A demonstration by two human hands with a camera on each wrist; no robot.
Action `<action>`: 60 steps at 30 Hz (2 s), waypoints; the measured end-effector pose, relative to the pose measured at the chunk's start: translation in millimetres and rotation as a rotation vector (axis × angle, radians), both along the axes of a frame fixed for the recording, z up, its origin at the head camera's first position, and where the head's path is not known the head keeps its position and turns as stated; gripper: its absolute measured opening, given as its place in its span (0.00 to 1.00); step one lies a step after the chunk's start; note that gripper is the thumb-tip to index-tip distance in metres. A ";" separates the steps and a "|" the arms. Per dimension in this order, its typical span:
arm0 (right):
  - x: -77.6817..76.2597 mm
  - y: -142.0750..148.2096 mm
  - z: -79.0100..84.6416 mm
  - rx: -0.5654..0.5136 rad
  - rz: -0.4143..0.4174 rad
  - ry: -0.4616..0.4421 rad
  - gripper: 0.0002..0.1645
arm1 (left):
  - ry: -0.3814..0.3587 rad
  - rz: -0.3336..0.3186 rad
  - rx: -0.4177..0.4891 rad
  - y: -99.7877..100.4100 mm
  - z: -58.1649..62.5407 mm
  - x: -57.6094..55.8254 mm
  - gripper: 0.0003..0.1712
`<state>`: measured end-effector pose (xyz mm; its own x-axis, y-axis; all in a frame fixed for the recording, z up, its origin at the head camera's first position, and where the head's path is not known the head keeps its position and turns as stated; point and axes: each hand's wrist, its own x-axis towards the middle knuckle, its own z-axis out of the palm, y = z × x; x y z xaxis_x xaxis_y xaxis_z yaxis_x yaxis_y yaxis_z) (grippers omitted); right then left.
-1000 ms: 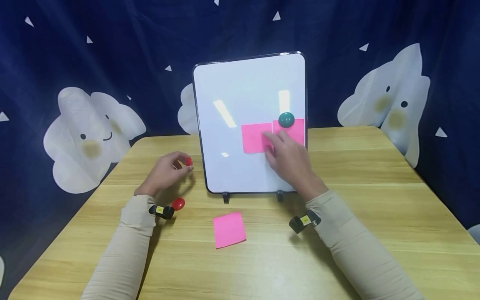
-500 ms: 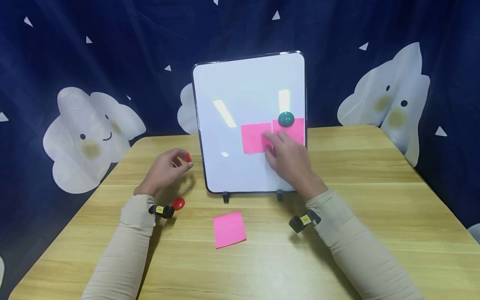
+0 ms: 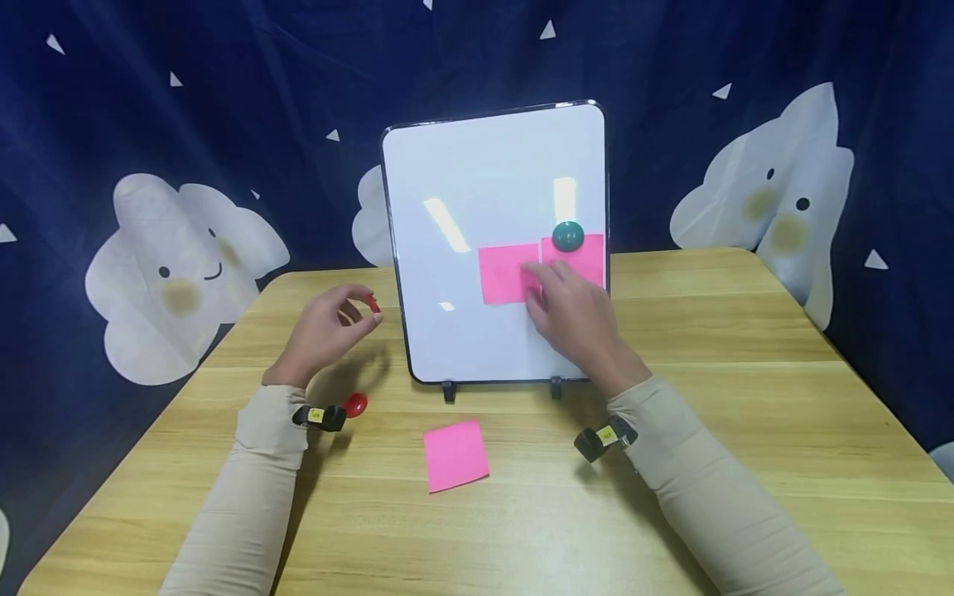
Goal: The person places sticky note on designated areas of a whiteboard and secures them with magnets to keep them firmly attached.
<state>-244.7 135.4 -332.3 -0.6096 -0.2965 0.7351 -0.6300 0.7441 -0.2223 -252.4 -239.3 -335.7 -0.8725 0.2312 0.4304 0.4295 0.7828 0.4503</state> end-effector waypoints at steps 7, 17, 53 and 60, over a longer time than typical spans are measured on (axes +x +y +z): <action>0.6 -0.5 1.1 0.001 0.001 -0.011 0.22 | 0.078 -0.020 0.029 1.1 4.9 1.7 0.23; -0.3 -2.6 -1.5 0.017 0.005 -0.012 0.22 | 0.185 -0.059 0.057 4.2 9.3 4.9 0.23; 0.7 1.5 -0.5 0.021 -0.014 -0.042 0.21 | 0.365 -0.269 0.091 87.2 37.0 1.2 0.23; 1.6 4.7 -2.6 0.013 -0.010 -0.003 0.20 | 0.363 -0.288 0.098 107.8 36.9 -0.9 0.23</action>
<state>-243.1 140.1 -334.9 -0.6151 -0.3001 0.7291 -0.6219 0.7531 -0.2146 -253.3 -131.5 -298.8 -0.5683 0.3845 0.7274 0.7660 0.5700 0.2972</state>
